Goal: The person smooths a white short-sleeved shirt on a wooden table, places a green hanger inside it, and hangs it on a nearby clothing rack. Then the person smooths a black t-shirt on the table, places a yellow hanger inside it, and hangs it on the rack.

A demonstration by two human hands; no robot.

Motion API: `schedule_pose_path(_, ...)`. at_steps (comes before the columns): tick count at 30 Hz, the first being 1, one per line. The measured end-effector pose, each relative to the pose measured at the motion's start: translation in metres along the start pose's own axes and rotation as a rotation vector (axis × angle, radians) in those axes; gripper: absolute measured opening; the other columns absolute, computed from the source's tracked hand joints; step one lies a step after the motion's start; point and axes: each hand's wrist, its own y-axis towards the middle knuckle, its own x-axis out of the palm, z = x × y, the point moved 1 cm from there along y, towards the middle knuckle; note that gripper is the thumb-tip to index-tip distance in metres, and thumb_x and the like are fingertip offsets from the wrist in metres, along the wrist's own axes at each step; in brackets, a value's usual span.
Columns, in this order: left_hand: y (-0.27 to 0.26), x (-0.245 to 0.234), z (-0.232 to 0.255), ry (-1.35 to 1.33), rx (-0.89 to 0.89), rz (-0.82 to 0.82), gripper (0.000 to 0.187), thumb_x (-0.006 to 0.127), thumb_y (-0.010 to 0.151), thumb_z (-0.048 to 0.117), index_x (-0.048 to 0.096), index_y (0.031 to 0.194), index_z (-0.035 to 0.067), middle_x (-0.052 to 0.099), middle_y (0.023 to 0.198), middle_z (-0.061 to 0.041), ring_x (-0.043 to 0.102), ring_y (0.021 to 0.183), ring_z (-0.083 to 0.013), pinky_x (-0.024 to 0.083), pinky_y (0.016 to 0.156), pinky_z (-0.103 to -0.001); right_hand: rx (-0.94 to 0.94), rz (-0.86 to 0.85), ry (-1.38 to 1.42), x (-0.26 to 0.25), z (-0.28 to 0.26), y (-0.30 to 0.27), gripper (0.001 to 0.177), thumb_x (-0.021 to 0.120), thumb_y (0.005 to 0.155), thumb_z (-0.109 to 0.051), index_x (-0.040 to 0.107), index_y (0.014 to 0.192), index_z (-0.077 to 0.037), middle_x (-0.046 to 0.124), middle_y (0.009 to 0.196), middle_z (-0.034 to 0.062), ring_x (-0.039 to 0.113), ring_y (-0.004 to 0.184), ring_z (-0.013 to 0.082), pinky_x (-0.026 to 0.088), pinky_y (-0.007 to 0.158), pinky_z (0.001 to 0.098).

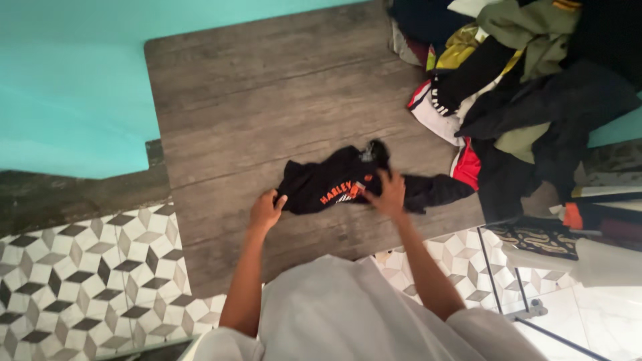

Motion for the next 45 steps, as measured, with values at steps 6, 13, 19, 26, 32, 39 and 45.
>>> schedule_pose_path(6, -0.003, -0.042, 0.04, 0.225, -0.011, 0.179, 0.043, 0.071, 0.098, 0.036, 0.063, 0.123, 0.002, 0.063, 0.123, -0.023, 0.059, 0.118, -0.042, 0.049, 0.098, -0.052, -0.036, 0.027, 0.108, 0.042, -0.038, -0.042, 0.067, 0.092, 0.057, -0.018, 0.064, 0.117, -0.012, 0.063, 0.128, 0.0122, 0.055, 0.122, 0.0365, 0.044, 0.102, 0.052)
schedule_pose_path(13, -0.009, -0.069, 0.085, 0.035, 0.347, 0.416, 0.057, 0.083, 0.075, 0.016, 0.057, 0.125, 0.004, 0.053, 0.138, -0.02, 0.05, 0.131, -0.0417, 0.041, 0.112, -0.051, -0.143, -0.138, 0.244, 0.029, -0.107, -0.066, 0.075, 0.098, 0.049, -0.02, 0.061, 0.112, -0.005, 0.055, 0.118, 0.0181, 0.05, 0.115, 0.0409, 0.043, 0.096, 0.0509)
schedule_pose_path(19, -0.023, -0.036, 0.066, 0.123, 0.303, 0.09, 0.079, 0.085, 0.07, 0.011, 0.054, 0.143, 0.007, 0.058, 0.126, -0.019, 0.056, 0.109, -0.0398, 0.047, 0.092, -0.049, -0.201, -0.204, 0.488, 0.01, -0.09, -0.056, 0.048, 0.097, 0.073, -0.02, 0.063, 0.104, -0.007, 0.061, 0.114, 0.0157, 0.061, 0.111, 0.0342, 0.05, 0.098, 0.043)
schedule_pose_path(26, -0.064, -0.023, 0.05, 0.123, 0.135, 0.207, 0.043, 0.084, 0.08, 0.02, 0.067, 0.118, 0.012, 0.063, 0.108, -0.011, 0.059, 0.109, -0.0357, 0.047, 0.091, -0.05, -0.258, -0.319, 0.448, -0.025, -0.033, -0.045, 0.074, 0.086, 0.07, -0.013, 0.049, 0.133, -0.004, 0.06, 0.123, 0.0206, 0.059, 0.113, 0.0381, 0.049, 0.096, 0.0467)
schedule_pose_path(32, -0.118, -0.024, 0.078, 0.007, 0.251, 0.361, 0.071, 0.088, 0.066, 0.036, 0.062, 0.125, 0.006, 0.058, 0.118, -0.02, 0.054, 0.109, -0.0439, 0.043, 0.089, -0.054, -0.241, -0.367, 0.045, -0.042, -0.02, -0.067, 0.081, 0.092, 0.065, -0.031, 0.054, 0.133, -0.01, 0.056, 0.12, 0.0238, 0.051, 0.104, 0.0473, 0.046, 0.081, 0.0572)
schedule_pose_path(39, -0.153, 0.03, 0.05, -0.05, -0.041, 0.018, 0.054, 0.079, 0.082, 0.042, 0.068, 0.124, 0.01, 0.07, 0.115, -0.017, 0.064, 0.107, -0.039, 0.051, 0.09, -0.046, -0.235, -0.766, 0.24, -0.041, -0.01, -0.077, 0.055, 0.082, 0.083, -0.025, 0.058, 0.129, -0.007, 0.071, 0.111, 0.0214, 0.066, 0.102, 0.0413, 0.054, 0.086, 0.0491)
schedule_pose_path(45, -0.176, -0.043, 0.029, -0.216, -0.075, -0.084, 0.03, 0.068, 0.096, 0.029, 0.074, 0.113, 0.006, 0.075, 0.103, -0.021, 0.073, 0.086, -0.0357, 0.055, 0.08, -0.043, -0.078, -0.758, 0.306, -0.111, 0.015, -0.069, 0.04, 0.078, 0.086, -0.011, 0.059, 0.121, -0.007, 0.072, 0.098, 0.0173, 0.071, 0.075, 0.0308, 0.057, 0.071, 0.0411)
